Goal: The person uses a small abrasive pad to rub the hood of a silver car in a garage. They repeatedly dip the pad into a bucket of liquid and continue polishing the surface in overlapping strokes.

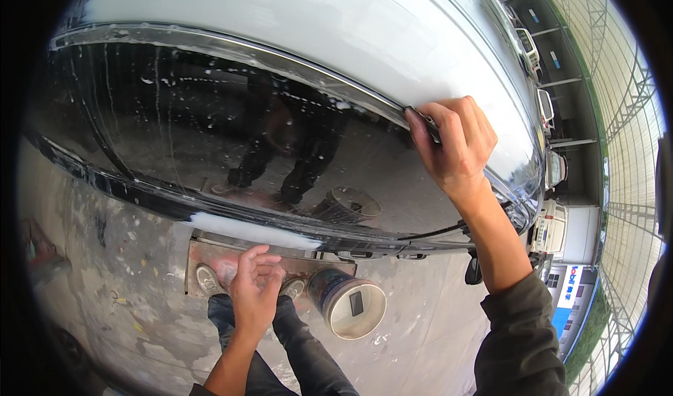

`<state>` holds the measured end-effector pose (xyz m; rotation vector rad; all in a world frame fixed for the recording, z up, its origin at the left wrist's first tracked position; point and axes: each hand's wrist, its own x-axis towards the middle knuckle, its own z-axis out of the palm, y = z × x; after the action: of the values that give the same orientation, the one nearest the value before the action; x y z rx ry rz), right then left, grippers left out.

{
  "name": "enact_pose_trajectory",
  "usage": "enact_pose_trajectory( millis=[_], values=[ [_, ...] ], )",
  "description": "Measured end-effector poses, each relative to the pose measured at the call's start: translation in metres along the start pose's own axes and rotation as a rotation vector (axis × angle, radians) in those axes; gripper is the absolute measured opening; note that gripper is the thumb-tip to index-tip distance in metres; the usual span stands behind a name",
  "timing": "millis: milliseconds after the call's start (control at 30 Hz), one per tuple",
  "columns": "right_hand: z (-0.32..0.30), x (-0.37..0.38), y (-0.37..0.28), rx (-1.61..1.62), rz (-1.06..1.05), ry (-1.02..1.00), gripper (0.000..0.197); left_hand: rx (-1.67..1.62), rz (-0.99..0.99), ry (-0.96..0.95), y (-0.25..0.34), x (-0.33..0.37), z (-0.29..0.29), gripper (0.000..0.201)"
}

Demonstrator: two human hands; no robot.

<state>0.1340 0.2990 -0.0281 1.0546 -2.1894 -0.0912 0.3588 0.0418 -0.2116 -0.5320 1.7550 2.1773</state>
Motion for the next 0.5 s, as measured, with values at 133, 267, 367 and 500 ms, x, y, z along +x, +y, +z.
enact_pose_trajectory(
  millis=[133,267,367,500],
  values=[
    [0.013,0.036,-0.019,0.025,-0.023,-0.008,0.025,0.011,0.063,0.015,0.003,0.006,-0.017,0.045],
    [0.036,0.072,-0.039,0.063,-0.032,0.009,0.024,0.021,0.036,0.021,0.016,0.009,-0.039,0.048],
    [0.05,0.104,-0.055,0.084,-0.06,0.013,0.024,0.012,0.053,0.055,0.023,0.014,-0.058,0.046],
    [0.068,0.143,-0.076,0.099,-0.079,0.0,0.023,-0.007,0.071,0.098,0.031,0.02,-0.082,0.046]
  ],
)
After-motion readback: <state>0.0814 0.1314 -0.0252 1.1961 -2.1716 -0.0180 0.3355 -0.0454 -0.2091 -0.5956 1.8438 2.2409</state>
